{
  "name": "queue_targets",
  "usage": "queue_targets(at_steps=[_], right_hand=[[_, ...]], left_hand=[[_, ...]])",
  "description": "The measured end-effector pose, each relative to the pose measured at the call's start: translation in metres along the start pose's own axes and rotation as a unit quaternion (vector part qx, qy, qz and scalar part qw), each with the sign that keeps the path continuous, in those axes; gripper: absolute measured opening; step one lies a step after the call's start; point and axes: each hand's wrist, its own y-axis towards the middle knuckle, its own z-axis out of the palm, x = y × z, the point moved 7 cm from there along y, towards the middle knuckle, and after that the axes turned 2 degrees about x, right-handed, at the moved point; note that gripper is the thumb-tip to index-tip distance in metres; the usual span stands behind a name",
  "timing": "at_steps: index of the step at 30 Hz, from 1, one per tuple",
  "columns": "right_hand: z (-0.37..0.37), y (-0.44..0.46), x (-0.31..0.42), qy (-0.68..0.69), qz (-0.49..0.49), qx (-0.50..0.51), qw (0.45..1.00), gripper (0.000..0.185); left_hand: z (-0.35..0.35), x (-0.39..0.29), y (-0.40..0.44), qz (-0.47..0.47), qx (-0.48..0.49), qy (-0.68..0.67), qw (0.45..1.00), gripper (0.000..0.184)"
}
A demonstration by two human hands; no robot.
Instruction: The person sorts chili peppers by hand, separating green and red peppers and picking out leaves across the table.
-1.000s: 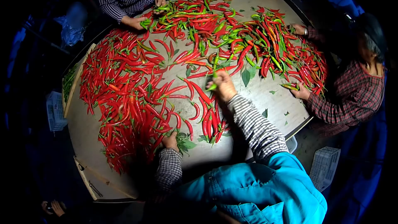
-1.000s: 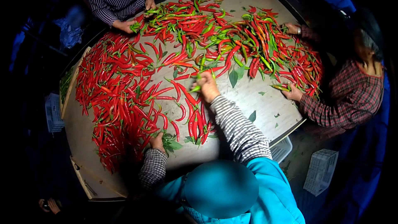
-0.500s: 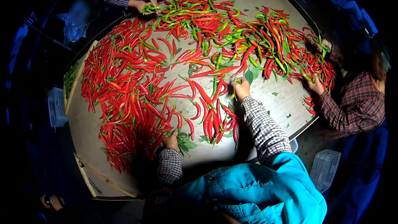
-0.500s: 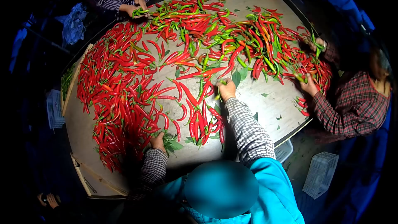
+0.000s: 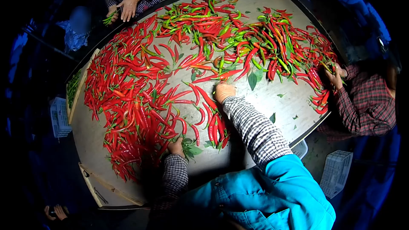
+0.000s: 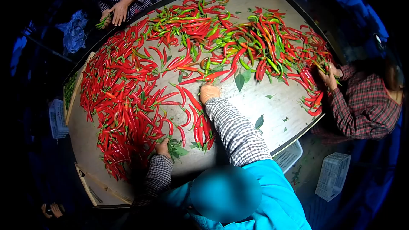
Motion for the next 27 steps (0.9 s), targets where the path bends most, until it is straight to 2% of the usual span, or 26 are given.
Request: queue_targets(at_steps=[1,4,6,7,10,11,12,13,14,15,16,18,20,22,24,26,27], right_hand=[[0.005,-0.001,0.003,-0.010,0.005,0.000,1.000,0.023],[0.012,-0.025,0.029,0.000,-0.088,0.004,0.996,0.022],[0.002,-0.044,0.046,0.103,-0.141,0.028,0.984,0.025],[0.000,-0.050,0.049,0.222,-0.133,0.047,0.965,0.025],[0.009,-0.037,0.046,0.479,-0.169,0.078,0.858,0.026],[-0.003,-0.038,0.032,0.529,-0.107,0.088,0.837,0.025],[-0.008,-0.027,0.020,0.625,-0.105,0.094,0.768,0.013],[-0.007,-0.015,0.000,0.740,-0.029,0.093,0.666,0.012],[-0.023,-0.012,-0.018,0.754,0.016,0.070,0.652,0.012],[-0.002,0.026,-0.054,0.718,0.003,-0.010,0.696,0.010],[-0.009,0.037,-0.073,0.681,0.034,-0.046,0.730,0.018],[-0.021,0.047,-0.102,0.517,0.040,-0.155,0.841,0.033],[0.001,0.058,-0.101,0.338,-0.023,-0.106,0.935,0.048],[-0.014,0.029,-0.074,0.294,-0.069,-0.031,0.953,0.047],[-0.002,0.008,-0.054,0.261,-0.099,0.044,0.959,0.053],[-0.001,-0.026,-0.036,0.153,-0.103,0.119,0.976,0.064],[0.000,-0.037,-0.026,0.132,-0.174,0.139,0.966,0.073]], left_hand=[[0.000,0.000,0.001,0.011,0.003,-0.003,1.000,0.044],[0.002,-0.006,-0.002,0.012,0.006,-0.009,1.000,0.043],[0.002,-0.003,-0.002,-0.002,0.005,-0.007,1.000,0.043],[0.001,0.001,0.000,-0.018,0.004,-0.015,1.000,0.043],[0.001,-0.002,-0.002,-0.027,0.000,-0.019,0.999,0.046],[0.002,-0.004,-0.004,-0.021,-0.001,-0.013,1.000,0.047],[0.001,-0.004,-0.003,-0.021,-0.001,-0.014,1.000,0.047],[0.002,-0.003,-0.003,-0.027,0.005,-0.016,0.999,0.048],[0.002,-0.001,-0.002,-0.032,0.012,-0.019,0.999,0.050],[0.000,0.004,0.001,-0.030,0.012,-0.021,0.999,0.050],[-0.002,0.009,0.006,-0.011,0.013,-0.024,1.000,0.050],[0.000,0.006,0.010,0.010,0.015,-0.027,0.999,0.051],[-0.001,-0.002,0.002,0.039,-0.019,-0.001,0.999,0.037],[-0.002,-0.003,0.000,0.014,-0.031,0.001,0.999,0.037],[0.000,0.001,0.002,-0.002,0.020,-0.006,1.000,0.048],[0.002,-0.001,-0.002,-0.023,0.018,-0.005,1.000,0.046],[0.003,-0.001,-0.003,-0.042,0.017,-0.004,0.999,0.044]])
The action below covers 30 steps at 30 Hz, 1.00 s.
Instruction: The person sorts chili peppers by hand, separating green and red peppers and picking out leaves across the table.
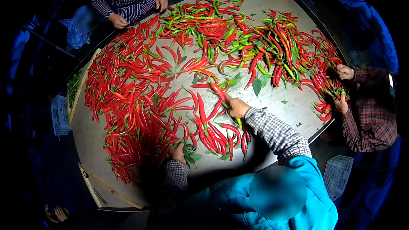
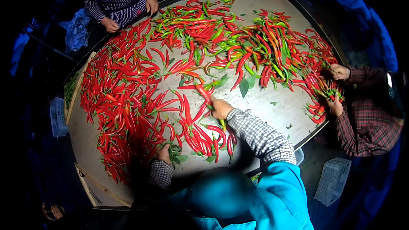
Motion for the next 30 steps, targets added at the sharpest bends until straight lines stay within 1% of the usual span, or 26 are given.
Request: queue_targets(at_steps=[1,3,4,5,7,9,10,11,12,13,15,17,19,21,22,23,25,26,27,28,29,30], right_hand=[[0.001,-0.007,0.012,-0.003,-0.097,0.039,0.995,0.071],[-0.008,-0.011,0.021,0.034,-0.151,0.091,0.984,0.063],[-0.004,-0.006,0.010,0.074,-0.053,0.235,0.968,0.052],[-0.014,-0.007,0.009,0.195,-0.019,0.269,0.943,0.038],[-0.034,0.024,-0.020,0.276,0.010,0.142,0.951,0.023],[-0.069,0.037,-0.036,0.311,0.020,-0.015,0.950,0.016],[-0.087,0.040,-0.042,0.222,0.019,-0.116,0.968,0.017],[-0.102,0.037,-0.040,0.128,0.017,-0.215,0.968,0.019],[-0.101,0.036,-0.046,0.109,0.066,-0.191,0.973,0.028],[-0.090,0.038,-0.047,0.114,0.100,-0.122,0.981,0.034],[-0.067,0.023,-0.010,0.103,0.040,-0.032,0.993,0.042],[-0.024,0.023,0.003,-0.052,0.015,-0.025,0.998,0.042],[-0.004,0.006,0.023,-0.050,0.018,0.025,0.998,0.038],[0.011,0.004,0.024,-0.016,-0.038,-0.035,0.999,0.035],[0.023,0.005,0.023,-0.003,-0.087,0.021,0.996,0.034],[0.029,0.003,0.021,0.004,-0.095,0.072,0.993,0.031],[0.018,0.001,0.010,0.128,-0.084,0.072,0.986,0.034],[0.002,0.006,0.005,0.180,-0.095,0.029,0.979,0.038],[-0.025,0.003,0.004,0.254,-0.057,-0.004,0.966,0.040],[-0.047,0.007,0.001,0.275,-0.061,-0.045,0.959,0.036],[-0.066,0.016,-0.009,0.211,0.004,-0.110,0.971,0.036],[-0.080,0.029,-0.018,0.191,0.029,-0.132,0.972,0.038]], left_hand=[[0.001,-0.002,-0.001,-0.001,-0.001,0.000,1.000,0.044],[0.000,-0.002,-0.002,-0.005,-0.013,0.003,1.000,0.043],[0.001,-0.001,-0.002,-0.004,-0.012,0.003,1.000,0.043],[0.000,-0.002,-0.002,0.008,-0.027,-0.004,1.000,0.043],[-0.002,-0.004,-0.001,0.023,-0.042,-0.012,0.999,0.043],[-0.002,-0.004,0.000,0.031,-0.030,-0.004,0.999,0.046],[-0.002,-0.003,-0.001,0.030,-0.032,-0.003,0.999,0.046],[-0.001,-0.006,-0.002,0.030,-0.022,0.006,0.999,0.047],[0.000,-0.009,-0.004,0.031,-0.013,0.015,0.999,0.048],[0.001,-0.011,-0.006,0.030,-0.015,0.014,0.999,0.048],[0.001,-0.015,-0.013,0.008,-0.034,0.047,0.998,0.049],[-0.005,-0.001,0.000,-0.010,-0.037,0.041,0.998,0.049],[-0.007,0.007,0.004,-0.020,-0.037,0.036,0.998,0.049],[-0.002,-0.009,-0.003,0.050,-0.040,0.023,0.998,0.050],[0.000,-0.013,-0.010,0.037,-0.040,0.033,0.998,0.051],[-0.002,-0.011,-0.006,0.037,-0.039,0.036,0.998,0.051],[-0.002,0.002,0.003,-0.014,0.000,0.006,1.000,0.050],[-0.003,0.004,0.005,-0.013,0.003,0.005,1.000,0.050],[-0.004,0.006,0.007,-0.017,0.004,0.000,1.000,0.050],[-0.005,0.008,0.008,-0.021,0.004,-0.004,1.000,0.049],[-0.001,0.003,0.004,-0.019,0.005,-0.004,1.000,0.049],[-0.003,-0.003,-0.003,-0.030,-0.038,0.017,0.999,0.048]])
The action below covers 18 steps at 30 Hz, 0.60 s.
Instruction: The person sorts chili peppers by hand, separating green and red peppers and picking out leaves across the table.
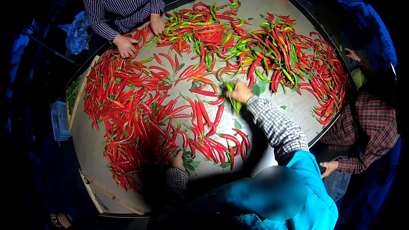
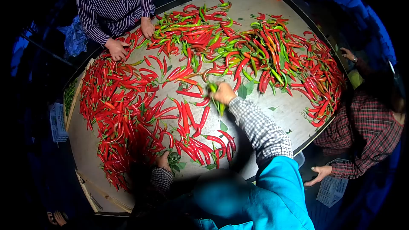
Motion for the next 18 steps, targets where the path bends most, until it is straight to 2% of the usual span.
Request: queue_targets(at_steps=[1,3,8,11,14,17,18], right_hand=[[-0.015,0.011,0.005,-0.049,-0.041,-0.082,0.995,0.039],[-0.027,0.033,0.009,-0.184,0.027,-0.127,0.974,0.032],[-0.022,0.058,0.010,-0.252,0.066,-0.111,0.959,0.030],[-0.018,0.072,-0.002,-0.267,0.101,-0.097,0.954,0.028],[-0.008,0.089,-0.009,-0.329,0.053,-0.106,0.937,0.034],[-0.002,0.076,-0.006,-0.323,0.016,-0.105,0.941,0.034],[0.006,0.079,-0.007,-0.354,0.024,-0.049,0.934,0.033]], left_hand=[[-0.002,-0.005,-0.008,-0.011,-0.043,0.019,0.999,0.047],[0.000,-0.007,-0.009,0.026,-0.025,0.009,0.999,0.046],[0.003,-0.010,-0.007,0.081,0.010,-0.016,0.996,0.045],[0.002,-0.005,-0.005,0.036,0.011,-0.016,0.999,0.044],[0.004,-0.016,-0.017,0.072,-0.033,-0.006,0.997,0.045],[0.006,-0.020,-0.018,0.084,-0.009,0.001,0.996,0.046],[0.005,-0.019,-0.016,0.084,-0.008,0.001,0.996,0.046]])
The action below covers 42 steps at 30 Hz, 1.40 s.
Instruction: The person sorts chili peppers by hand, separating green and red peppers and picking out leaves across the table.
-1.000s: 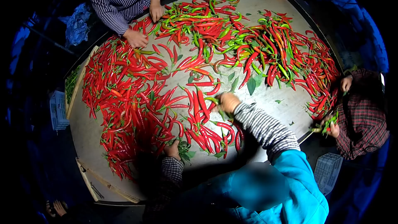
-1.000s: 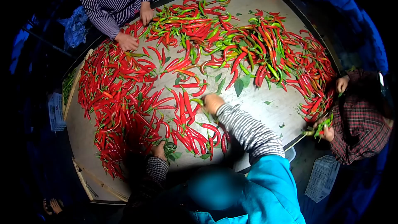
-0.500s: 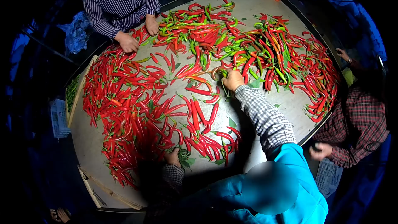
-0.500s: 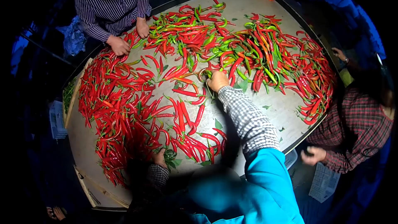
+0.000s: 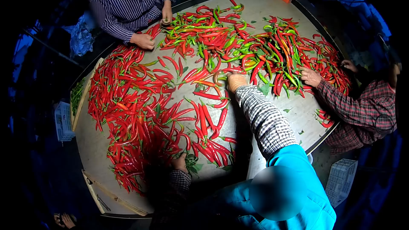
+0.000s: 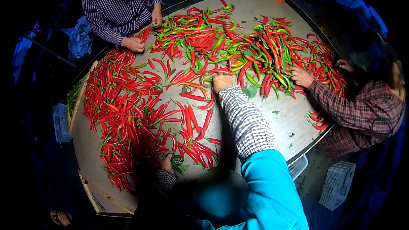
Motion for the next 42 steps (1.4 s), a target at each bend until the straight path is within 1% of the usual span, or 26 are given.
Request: queue_targets(at_steps=[1,4,6,7,9,10,11,13,16,17,18,20,21,23,24,25,27,29,31,33,35,37,38,39,41,42], right_hand=[[-0.001,-0.007,0.004,-0.001,-0.017,-0.043,0.999,0.033],[-0.002,-0.027,0.009,0.062,0.021,-0.041,0.997,0.038],[0.010,-0.036,0.016,0.092,-0.009,0.056,0.994,0.046],[0.010,-0.039,0.023,0.144,-0.063,0.048,0.986,0.049],[0.012,-0.042,0.020,0.136,-0.114,0.085,0.980,0.044],[0.009,-0.037,0.013,0.061,-0.079,0.114,0.988,0.035],[-0.023,-0.048,0.017,0.029,-0.021,0.173,0.984,0.027],[-0.034,-0.023,-0.005,0.080,0.009,0.033,0.996,0.027],[-0.039,0.007,-0.017,0.200,0.050,-0.050,0.977,0.033],[-0.044,0.010,-0.012,0.226,0.041,-0.063,0.971,0.036],[-0.044,0.014,-0.005,0.214,0.042,-0.061,0.974,0.037],[-0.040,0.025,0.011,0.192,0.019,-0.030,0.981,0.042],[-0.029,0.036,0.015,0.174,-0.020,-0.049,0.983,0.050],[-0.023,0.038,0.032,0.138,-0.050,-0.003,0.989,0.058],[-0.018,0.035,0.038,0.111,-0.021,0.083,0.990,0.064],[0.003,0.046,0.041,0.087,-0.019,0.119,0.989,0.067],[0.003,0.040,0.052,0.133,-0.006,0.095,0.987,0.069],[0.007,0.030,0.061,0.143,-0.032,0.037,0.988,0.053],[0.010,0.008,0.070,0.152,-0.034,0.054,0.986,0.040],[0.020,-0.003,0.076,0.157,-0.094,0.083,0.980,0.034],[0.034,-0.016,0.083,0.156,-0.205,0.184,0.948,0.042],[0.014,-0.032,0.086,0.158,-0.251,0.277,0.914,0.044],[-0.004,-0.032,0.081,0.208,-0.202,0.306,0.907,0.041],[-0.027,-0.024,0.079,0.236,-0.208,0.234,0.920,0.036],[-0.026,0.017,0.050,0.409,-0.068,0.141,0.899,0.034],[-0.017,0.043,0.035,0.390,-0.030,0.078,0.917,0.035]], left_hand=[[0.000,0.003,0.002,-0.012,0.003,-0.002,1.000,0.046],[-0.001,0.006,0.003,-0.026,0.009,-0.007,1.000,0.046],[-0.003,0.012,0.007,-0.027,0.012,-0.011,1.000,0.046],[-0.005,0.019,0.013,-0.010,0.014,-0.031,0.999,0.046],[-0.008,0.034,0.027,0.006,0.013,-0.055,0.998,0.046],[-0.009,0.040,0.031,-0.004,0.025,-0.047,0.999,0.046],[-0.011,0.045,0.033,-0.015,0.036,-0.038,0.999,0.046],[-0.013,0.051,0.037,-0.029,0.041,-0.036,0.998,0.047],[-0.013,0.052,0.039,-0.033,0.039,-0.032,0.998,0.047],[-0.015,0.057,0.041,-0.028,0.032,-0.030,0.999,0.047],[-0.015,0.056,0.043,0.029,0.013,-0.035,0.999,0.029],[-0.020,0.069,0.055,0.042,0.009,-0.021,0.999,0.029],[-0.022,0.072,0.059,0.054,0.006,-0.007,0.999,0.029],[-0.010,0.043,0.033,0.021,0.036,-0.034,0.999,0.029],[-0.009,0.040,0.030,0.016,0.032,-0.015,0.999,0.031],[-0.009,0.036,0.028,0.012,0.028,0.003,1.000,0.032],[-0.009,0.031,0.023,0.009,0.019,-0.002,1.000,0.033],[-0.008,0.029,0.022,0.009,0.014,-0.008,1.000,0.035],[-0.005,0.029,0.021,-0.002,0.032,-0.031,0.999,0.036],[-0.006,0.032,0.023,0.020,0.031,-0.028,0.999,0.037],[-0.007,0.031,0.024,0.042,0.028,-0.024,0.998,0.037],[-0.006,0.032,0.023,0.029,0.032,-0.033,0.999,0.038],[-0.006,0.030,0.022,0.029,0.031,-0.034,0.999,0.038],[-0.006,0.029,0.021,0.018,0.036,-0.029,0.999,0.041],[-0.006,0.025,0.016,0.008,0.039,-0.025,0.999,0.044],[-0.004,0.018,0.013,0.030,0.042,-0.012,0.999,0.043]])
